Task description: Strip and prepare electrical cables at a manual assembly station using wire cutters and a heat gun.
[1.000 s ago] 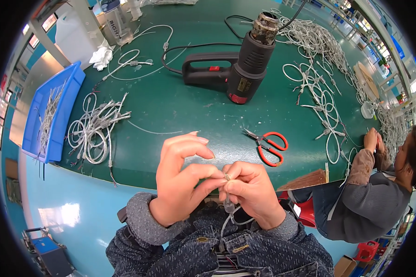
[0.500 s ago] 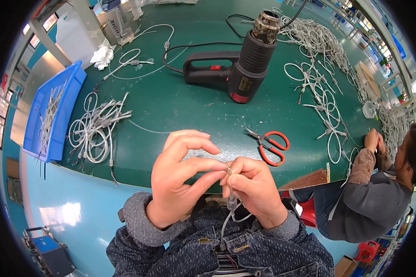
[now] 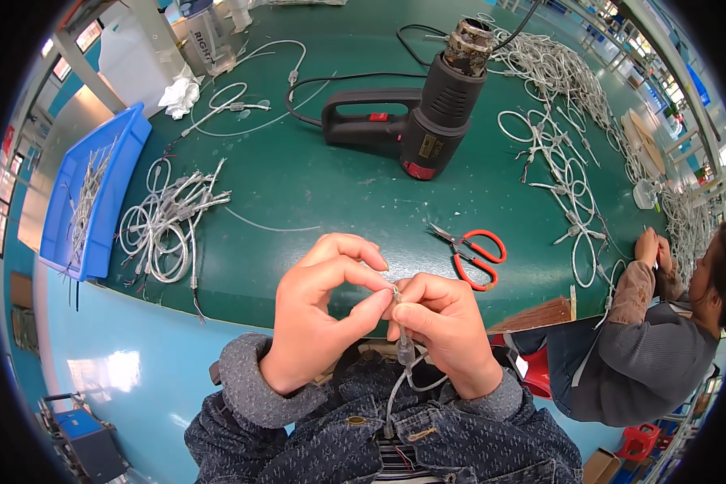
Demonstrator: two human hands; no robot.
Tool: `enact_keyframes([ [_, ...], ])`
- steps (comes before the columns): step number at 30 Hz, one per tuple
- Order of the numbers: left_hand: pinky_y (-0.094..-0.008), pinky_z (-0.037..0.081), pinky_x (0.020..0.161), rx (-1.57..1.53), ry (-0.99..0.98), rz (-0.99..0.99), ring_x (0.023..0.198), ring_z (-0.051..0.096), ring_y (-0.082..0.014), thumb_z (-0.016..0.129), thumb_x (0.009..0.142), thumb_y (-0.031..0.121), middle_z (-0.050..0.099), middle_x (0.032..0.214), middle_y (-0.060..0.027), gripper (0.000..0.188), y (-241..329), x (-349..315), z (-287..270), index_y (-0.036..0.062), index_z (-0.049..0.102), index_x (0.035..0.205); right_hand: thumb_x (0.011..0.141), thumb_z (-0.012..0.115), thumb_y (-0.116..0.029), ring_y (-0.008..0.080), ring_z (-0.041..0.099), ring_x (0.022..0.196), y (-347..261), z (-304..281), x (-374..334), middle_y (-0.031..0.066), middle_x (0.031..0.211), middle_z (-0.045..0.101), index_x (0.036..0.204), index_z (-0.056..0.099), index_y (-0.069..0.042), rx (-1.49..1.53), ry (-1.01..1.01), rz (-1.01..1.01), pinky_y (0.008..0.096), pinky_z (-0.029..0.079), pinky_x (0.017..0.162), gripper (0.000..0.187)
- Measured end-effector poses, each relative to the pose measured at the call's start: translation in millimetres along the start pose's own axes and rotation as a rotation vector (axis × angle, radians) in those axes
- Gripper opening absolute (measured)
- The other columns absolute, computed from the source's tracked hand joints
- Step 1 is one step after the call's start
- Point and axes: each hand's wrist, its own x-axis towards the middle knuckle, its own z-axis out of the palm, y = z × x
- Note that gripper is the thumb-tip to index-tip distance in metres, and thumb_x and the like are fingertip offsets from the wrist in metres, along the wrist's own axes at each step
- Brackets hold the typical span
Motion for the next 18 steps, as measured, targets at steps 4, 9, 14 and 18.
enact_keyframes([
  [4,-0.0323,0.042,0.085,-0.288,0.047,-0.166,0.095,0.053,-0.0183,0.062,0.074,-0.006,0.054,0.099,-0.0097,0.007,-3.1,-2.5,6.7,-0.0001,0.062,0.078,0.087,0.056,-0.006,0.0072,0.052,0.057,0.0,2.0,0.9,0.0082,0.074,0.061,0.08,0.057,0.001,-0.099,0.012,-0.051,0.0187,0.033,0.048,0.01],
  [9,-0.0293,0.041,0.084,-0.4,0.064,-0.231,0.092,0.052,-0.0149,0.061,0.077,-0.005,0.052,0.102,-0.0096,0.005,-7.5,-3.2,8.1,-0.0013,0.062,0.081,0.092,0.053,-0.012,0.0061,0.049,0.055,1.9,1.3,1.1,0.0073,0.07,0.062,0.084,0.06,0.001,-0.093,0.01,-0.005,0.0185,0.033,0.048,0.017],
  [14,-0.0293,0.041,0.083,-0.317,0.084,-0.18,0.091,0.052,-0.0151,0.063,0.077,-0.004,0.053,0.1,-0.0099,0.005,-9.4,-2.5,8.3,-0.0012,0.063,0.081,0.094,0.05,-0.017,0.0063,0.048,0.054,2.2,1.8,2.1,0.0069,0.067,0.061,0.086,0.061,0.001,-0.068,-0.003,0.008,0.0189,0.033,0.048,0.022],
  [18,-0.0317,0.042,0.086,-0.214,0.101,-0.187,0.098,0.052,-0.0197,0.061,0.076,-0.006,0.054,0.098,-0.0086,0.005,-6.1,-1.7,8.6,-0.0011,0.061,0.077,0.095,0.049,-0.017,0.0065,0.048,0.054,4.1,1.6,2.6,0.0066,0.067,0.06,0.086,0.061,0.001,-0.027,0.002,0.021,0.0194,0.033,0.048,0.023],
])
